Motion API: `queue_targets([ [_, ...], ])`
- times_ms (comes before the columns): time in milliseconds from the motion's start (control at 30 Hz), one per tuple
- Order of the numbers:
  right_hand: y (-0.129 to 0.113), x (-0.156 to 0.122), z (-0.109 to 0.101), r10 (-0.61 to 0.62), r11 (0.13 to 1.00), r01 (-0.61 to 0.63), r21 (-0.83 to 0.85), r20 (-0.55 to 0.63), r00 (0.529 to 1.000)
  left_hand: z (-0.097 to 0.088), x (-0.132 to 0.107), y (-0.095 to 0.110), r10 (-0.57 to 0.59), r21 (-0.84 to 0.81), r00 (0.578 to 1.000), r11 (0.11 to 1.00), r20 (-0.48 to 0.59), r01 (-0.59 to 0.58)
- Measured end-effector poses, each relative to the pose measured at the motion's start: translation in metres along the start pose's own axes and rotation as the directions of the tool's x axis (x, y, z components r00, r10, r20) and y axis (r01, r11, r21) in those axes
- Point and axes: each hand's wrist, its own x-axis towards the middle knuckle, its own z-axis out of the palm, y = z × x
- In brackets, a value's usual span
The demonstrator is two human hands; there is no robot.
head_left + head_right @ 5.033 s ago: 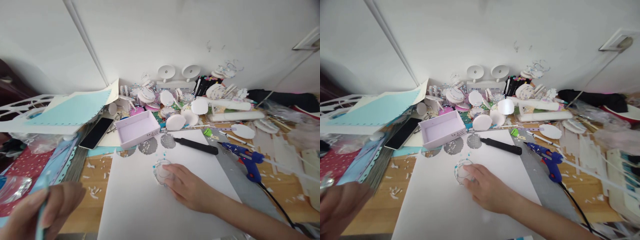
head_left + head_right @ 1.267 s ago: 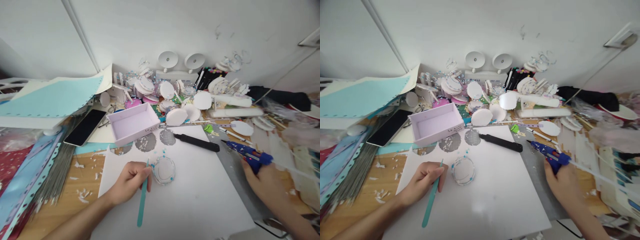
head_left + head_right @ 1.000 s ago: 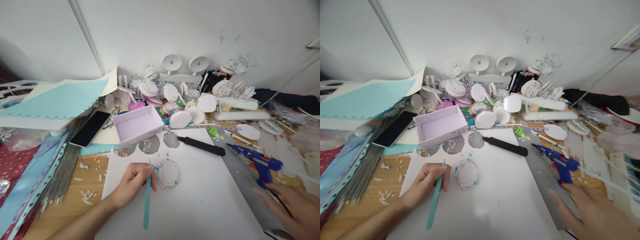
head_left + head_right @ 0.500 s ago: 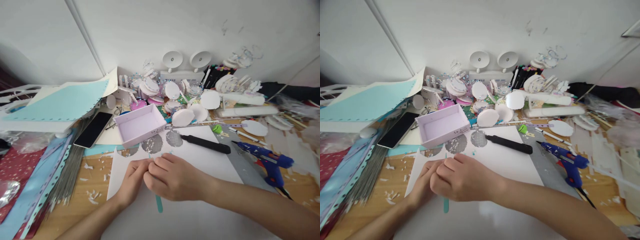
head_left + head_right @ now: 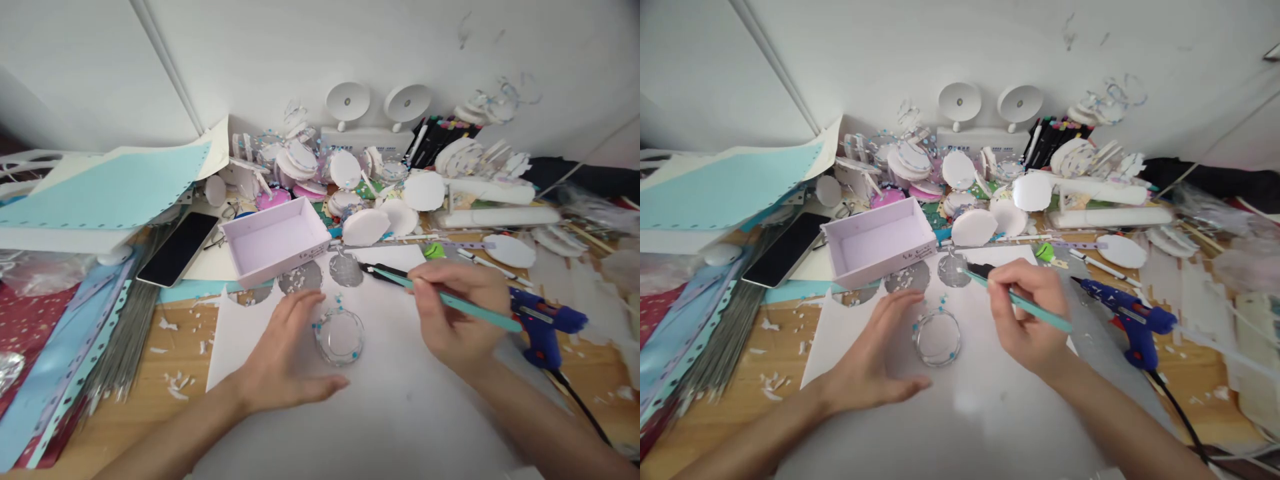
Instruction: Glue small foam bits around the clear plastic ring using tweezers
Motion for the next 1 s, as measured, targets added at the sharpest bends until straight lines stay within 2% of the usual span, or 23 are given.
queue_targets([
  [33, 0.002, -0.006, 0.0, 0.09, 0.995, -0.087, 0.046, -0.072, 0.993, 0.003, 0.0, -0.002, 0.021, 0.052, 0.999, 0.998, 0.045, -0.023],
  [100, 0.005, -0.017, 0.001, 0.243, 0.963, -0.227, 0.142, -0.105, 0.964, 0.009, 0.0, -0.005, 0.021, 0.112, 0.995, 0.993, 0.093, -0.031],
  [200, 0.007, -0.025, 0.004, 0.385, 0.879, -0.36, 0.313, -0.022, 0.923, 0.011, 0.0, -0.007, -0.039, 0.102, 0.997, 0.994, 0.059, 0.032],
  [300, 0.005, -0.029, 0.002, 0.428, 0.802, -0.417, 0.428, 0.074, 0.901, 0.008, 0.0, -0.006, -0.069, 0.051, 0.998, 0.996, 0.003, 0.069],
  [433, -0.004, -0.034, 0.0, 0.398, 0.714, -0.441, 0.544, 0.203, 0.895, 0.007, 0.001, -0.003, -0.013, 0.068, 0.995, 0.997, -0.094, 0.02],
  [533, -0.013, -0.038, 0.003, 0.332, 0.695, -0.432, 0.575, 0.277, 0.902, 0.01, 0.001, 0.0, 0.014, 0.119, 0.99, 0.993, -0.144, 0.004],
  [667, -0.021, -0.044, 0.01, 0.205, 0.708, -0.397, 0.584, 0.368, 0.907, 0.013, 0.0, 0.0, 0.03, 0.166, 0.985, 0.986, -0.172, -0.001],
  [767, -0.022, -0.048, 0.014, 0.128, 0.748, -0.333, 0.574, 0.367, 0.921, 0.013, 0.0, -0.001, 0.041, 0.178, 0.983, 0.984, -0.176, -0.009],
  [1000, -0.021, -0.051, 0.017, 0.092, 0.799, -0.31, 0.516, 0.404, 0.91, 0.013, 0.001, -0.002, 0.0, 0.141, 0.988, 0.99, -0.154, 0.022],
])
